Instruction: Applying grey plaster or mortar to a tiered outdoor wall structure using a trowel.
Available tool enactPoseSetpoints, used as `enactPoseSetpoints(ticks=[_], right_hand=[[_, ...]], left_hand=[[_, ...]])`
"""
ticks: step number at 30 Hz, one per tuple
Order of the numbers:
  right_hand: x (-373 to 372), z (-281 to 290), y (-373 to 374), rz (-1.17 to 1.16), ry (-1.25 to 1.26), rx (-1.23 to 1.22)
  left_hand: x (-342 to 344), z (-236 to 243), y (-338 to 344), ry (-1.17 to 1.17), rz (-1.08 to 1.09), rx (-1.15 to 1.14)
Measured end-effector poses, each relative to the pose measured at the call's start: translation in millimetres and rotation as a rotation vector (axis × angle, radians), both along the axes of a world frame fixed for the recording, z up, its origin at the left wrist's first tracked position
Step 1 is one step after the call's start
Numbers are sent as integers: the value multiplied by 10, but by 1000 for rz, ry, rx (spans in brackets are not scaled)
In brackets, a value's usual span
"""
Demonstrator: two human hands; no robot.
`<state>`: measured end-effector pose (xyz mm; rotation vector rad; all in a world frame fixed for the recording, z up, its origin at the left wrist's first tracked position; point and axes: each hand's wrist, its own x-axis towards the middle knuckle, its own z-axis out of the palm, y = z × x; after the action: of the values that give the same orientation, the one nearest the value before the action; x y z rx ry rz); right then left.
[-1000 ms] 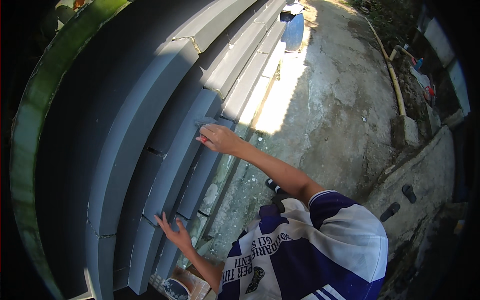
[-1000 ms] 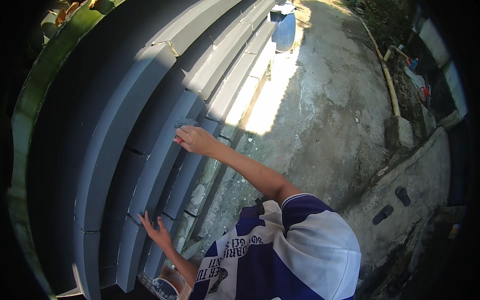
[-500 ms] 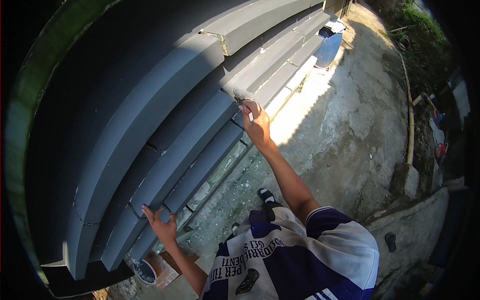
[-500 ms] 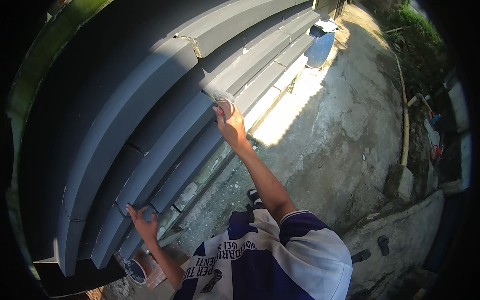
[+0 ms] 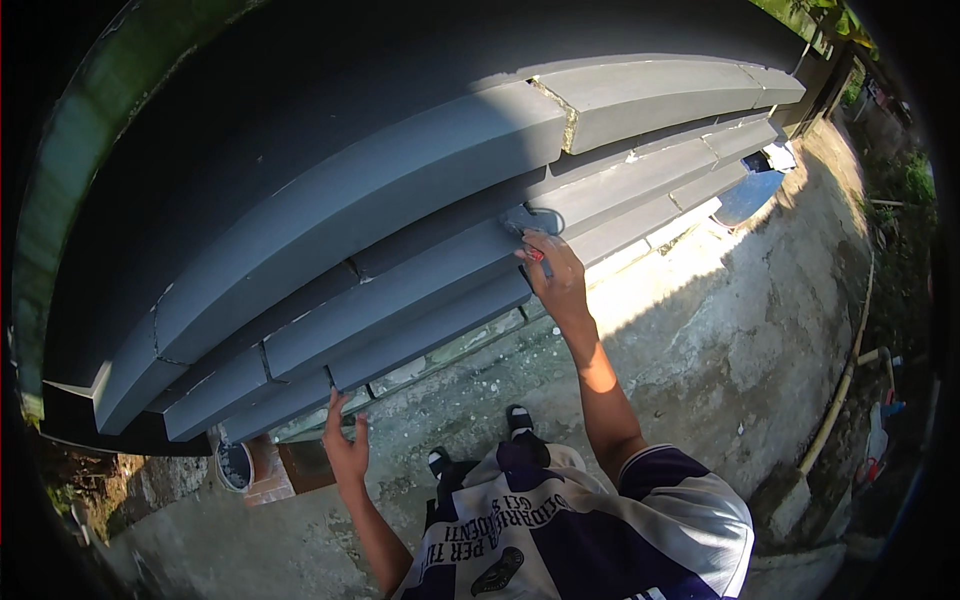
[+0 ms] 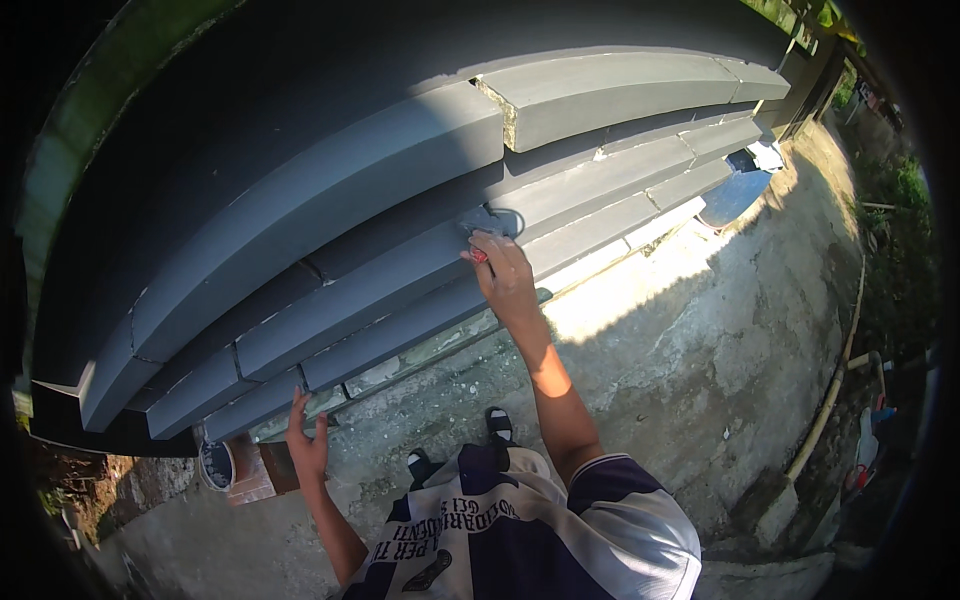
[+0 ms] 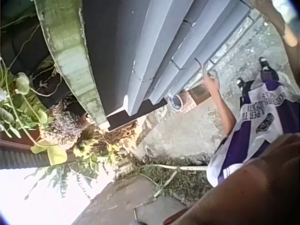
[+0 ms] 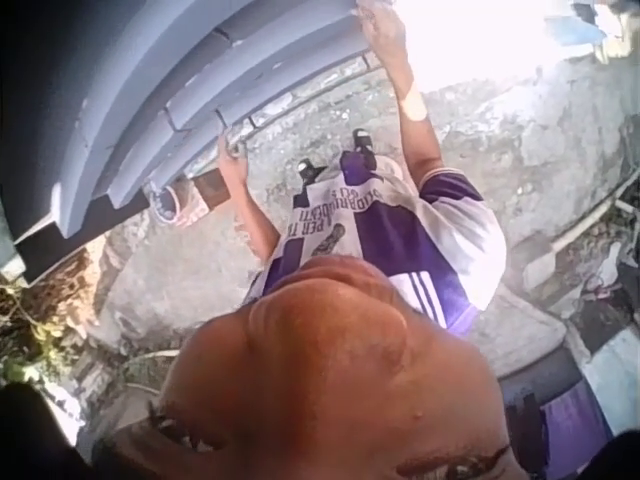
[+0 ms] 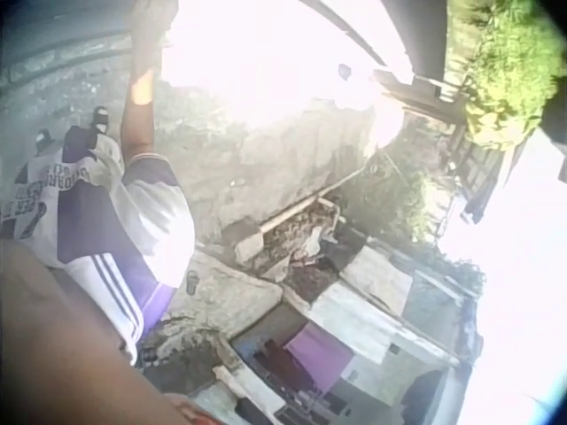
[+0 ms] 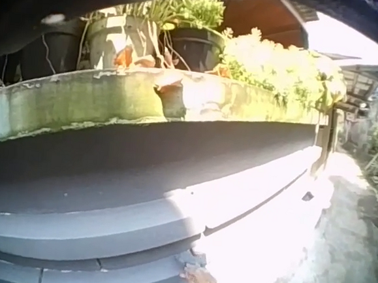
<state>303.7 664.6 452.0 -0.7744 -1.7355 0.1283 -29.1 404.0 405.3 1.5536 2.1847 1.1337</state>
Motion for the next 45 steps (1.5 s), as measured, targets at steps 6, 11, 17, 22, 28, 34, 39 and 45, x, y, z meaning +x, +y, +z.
enactPoseSetpoints(ticks=[6, 11, 17, 22, 28, 34, 39, 45], right_hand=[[-191, 31, -471, 310, 166, -365], [-340, -373, -884, 502, 628, -776], [-1, -548, -514, -449, 477, -167], [-305, -391, -647, -444, 186, -194], [-344, -1053, -1433, 84, 596, -689], [-113, -1983, -2563, -185, 1299, -1254], [369, -2611, -3172, -182, 1709, -1453], [536, -2424, -3654, 190, 1516, -1563]], left_hand=[[414, -624, -256, -212, -142, -247], [581, -570, -319, -336, -259, -342], [328, -414, -716, -306, -279, -338], [26, -612, -1073, -249, -281, -378], [19, -733, -1361, -289, -351, -359], [48, -705, -1544, -287, -440, -374], [68, -756, -1628, -295, -483, -438], [225, -1040, -1748, -253, -617, -436]])
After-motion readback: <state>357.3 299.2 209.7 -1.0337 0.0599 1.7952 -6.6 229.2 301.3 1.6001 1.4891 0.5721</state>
